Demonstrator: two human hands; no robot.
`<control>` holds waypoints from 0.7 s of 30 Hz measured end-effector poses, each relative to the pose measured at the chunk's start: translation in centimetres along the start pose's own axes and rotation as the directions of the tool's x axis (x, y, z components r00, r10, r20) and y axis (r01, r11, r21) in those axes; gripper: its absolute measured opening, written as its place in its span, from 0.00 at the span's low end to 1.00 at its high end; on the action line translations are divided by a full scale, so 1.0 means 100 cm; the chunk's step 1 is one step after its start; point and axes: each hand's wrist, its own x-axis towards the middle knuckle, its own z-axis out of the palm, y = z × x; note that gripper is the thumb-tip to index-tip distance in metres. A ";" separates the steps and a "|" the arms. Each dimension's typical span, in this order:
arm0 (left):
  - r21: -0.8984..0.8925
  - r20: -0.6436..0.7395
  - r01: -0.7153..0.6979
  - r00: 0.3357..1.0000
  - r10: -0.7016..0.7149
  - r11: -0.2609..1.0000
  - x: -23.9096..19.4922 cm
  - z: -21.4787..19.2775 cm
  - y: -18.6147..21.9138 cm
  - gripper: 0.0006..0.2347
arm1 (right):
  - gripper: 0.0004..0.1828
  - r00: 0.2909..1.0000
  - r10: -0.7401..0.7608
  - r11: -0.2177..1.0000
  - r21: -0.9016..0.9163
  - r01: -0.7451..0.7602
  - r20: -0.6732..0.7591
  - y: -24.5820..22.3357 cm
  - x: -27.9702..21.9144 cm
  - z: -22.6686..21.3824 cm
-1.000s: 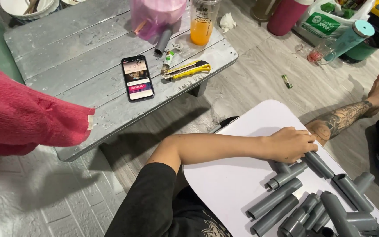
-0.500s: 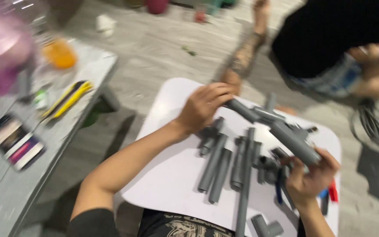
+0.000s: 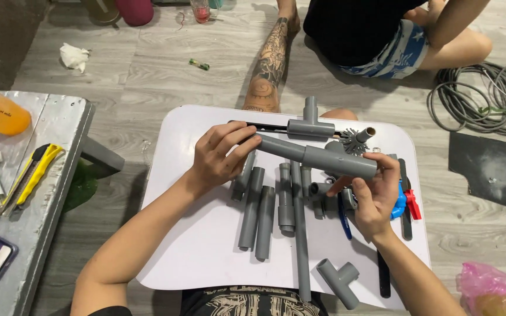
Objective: The person assembles various gray PVC pipes and fittings on a white tray. They connect straight pipes, elbows, and T-joints to form a structure, occasionally disassembling and rearranging the components.
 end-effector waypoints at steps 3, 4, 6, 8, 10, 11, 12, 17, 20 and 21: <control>0.004 -0.014 -0.046 0.999 0.046 0.999 0.010 -0.005 0.004 0.08 | 0.21 1.000 0.018 1.000 0.011 -0.018 -0.003 -0.004 0.000 0.003; 0.005 -0.014 -0.046 0.999 0.046 0.999 0.011 -0.005 0.004 0.08 | 0.21 1.000 0.017 1.000 0.011 -0.017 -0.003 -0.003 0.000 0.003; -0.018 -0.010 -0.047 0.999 0.047 0.999 0.012 -0.006 0.004 0.09 | 0.20 0.999 0.050 0.999 0.022 -0.050 0.005 -0.003 -0.002 0.002; -0.061 -0.001 -0.042 0.999 0.042 0.997 0.018 -0.009 0.004 0.08 | 0.20 0.998 0.057 0.998 0.022 -0.057 0.004 -0.002 -0.002 0.001; -0.105 0.007 -0.036 0.999 0.037 0.994 0.017 -0.008 0.004 0.07 | 0.21 0.998 0.065 0.998 0.020 -0.065 0.004 0.000 -0.004 -0.001; -0.128 0.033 -0.044 0.998 0.049 0.991 0.012 -0.006 0.005 0.07 | 0.20 0.998 0.069 0.997 0.019 -0.069 0.010 0.001 -0.005 -0.001; -0.148 0.060 -0.052 0.996 0.062 0.988 0.008 -0.006 0.004 0.07 | 0.20 0.997 0.073 0.997 0.022 -0.073 0.018 0.003 -0.005 0.000; -0.458 0.172 0.218 0.973 -0.154 0.862 0.003 -0.010 0.012 0.11 | 0.21 0.993 0.118 0.992 0.040 -0.119 0.019 0.004 -0.009 -0.007; -0.628 0.304 0.460 0.887 -0.347 0.627 0.013 -0.018 0.015 0.13 | 0.22 0.987 0.155 0.987 0.034 -0.156 0.028 0.000 -0.007 -0.007; -0.652 0.371 0.546 0.835 -0.408 0.526 0.020 -0.023 0.015 0.12 | 0.22 0.984 0.175 0.984 0.026 -0.176 0.029 -0.002 -0.007 -0.006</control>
